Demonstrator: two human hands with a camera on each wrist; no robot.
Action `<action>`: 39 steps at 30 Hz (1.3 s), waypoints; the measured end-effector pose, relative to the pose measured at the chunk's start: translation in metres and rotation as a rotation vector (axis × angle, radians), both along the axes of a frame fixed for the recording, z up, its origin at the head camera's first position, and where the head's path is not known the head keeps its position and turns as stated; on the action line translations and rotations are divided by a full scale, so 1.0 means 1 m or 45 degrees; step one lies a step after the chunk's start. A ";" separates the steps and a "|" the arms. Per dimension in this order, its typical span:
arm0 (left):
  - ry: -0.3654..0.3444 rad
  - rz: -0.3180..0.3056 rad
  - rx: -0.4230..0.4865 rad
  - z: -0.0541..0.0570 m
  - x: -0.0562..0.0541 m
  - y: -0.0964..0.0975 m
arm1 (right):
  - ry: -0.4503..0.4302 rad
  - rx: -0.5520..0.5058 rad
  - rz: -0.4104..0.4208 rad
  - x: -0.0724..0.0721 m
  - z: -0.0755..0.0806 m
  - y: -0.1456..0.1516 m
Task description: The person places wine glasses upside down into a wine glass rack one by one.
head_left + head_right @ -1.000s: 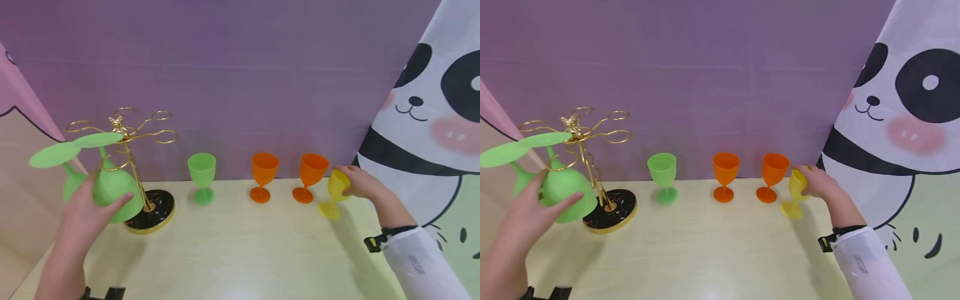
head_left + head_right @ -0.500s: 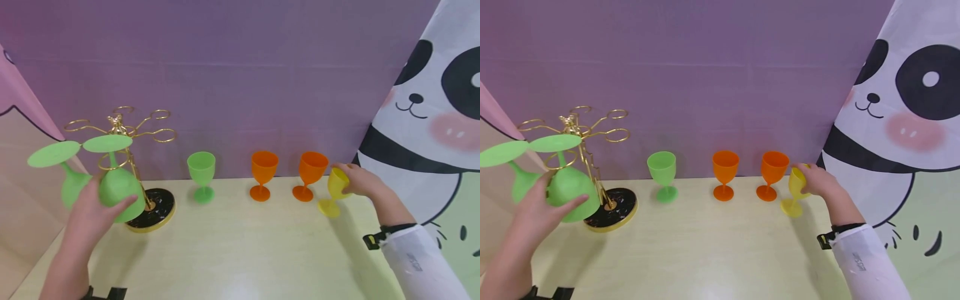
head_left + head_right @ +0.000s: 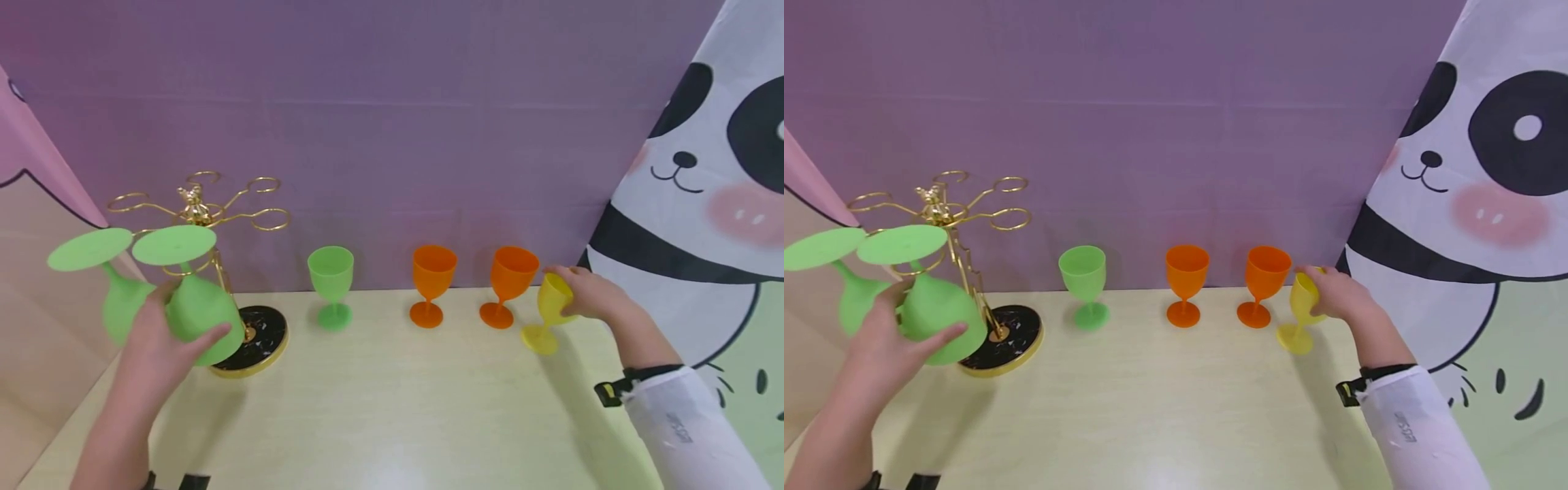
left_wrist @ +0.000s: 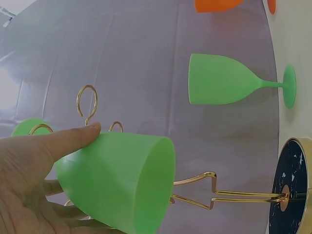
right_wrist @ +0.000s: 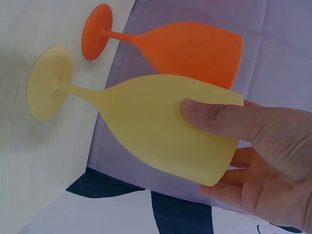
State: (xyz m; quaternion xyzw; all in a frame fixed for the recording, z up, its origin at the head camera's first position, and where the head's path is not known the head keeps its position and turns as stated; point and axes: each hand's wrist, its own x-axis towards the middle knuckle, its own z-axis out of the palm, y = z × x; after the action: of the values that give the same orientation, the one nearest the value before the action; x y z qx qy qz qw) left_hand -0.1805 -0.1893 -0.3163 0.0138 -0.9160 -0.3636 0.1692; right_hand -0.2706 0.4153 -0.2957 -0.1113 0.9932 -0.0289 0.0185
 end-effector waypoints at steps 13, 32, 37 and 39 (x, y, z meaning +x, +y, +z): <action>-0.009 -0.002 0.019 -0.003 0.005 0.004 | -0.028 -0.019 -0.021 0.001 -0.001 -0.001; -0.010 0.018 0.025 -0.016 0.012 0.008 | 0.002 -0.005 -0.012 0.002 -0.002 -0.001; -0.021 0.031 0.050 -0.018 0.013 0.009 | 0.001 -0.004 -0.015 0.003 -0.002 -0.002; -0.016 0.035 0.061 -0.018 0.014 0.010 | 0.002 -0.003 -0.016 0.003 -0.001 -0.003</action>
State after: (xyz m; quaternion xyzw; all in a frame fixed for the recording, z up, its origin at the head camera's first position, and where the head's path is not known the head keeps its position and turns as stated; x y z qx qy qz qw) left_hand -0.1668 -0.1793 -0.3346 0.0325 -0.9078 -0.3829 0.1681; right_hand -0.2678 0.4124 -0.2971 -0.1052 0.9938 -0.0299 0.0175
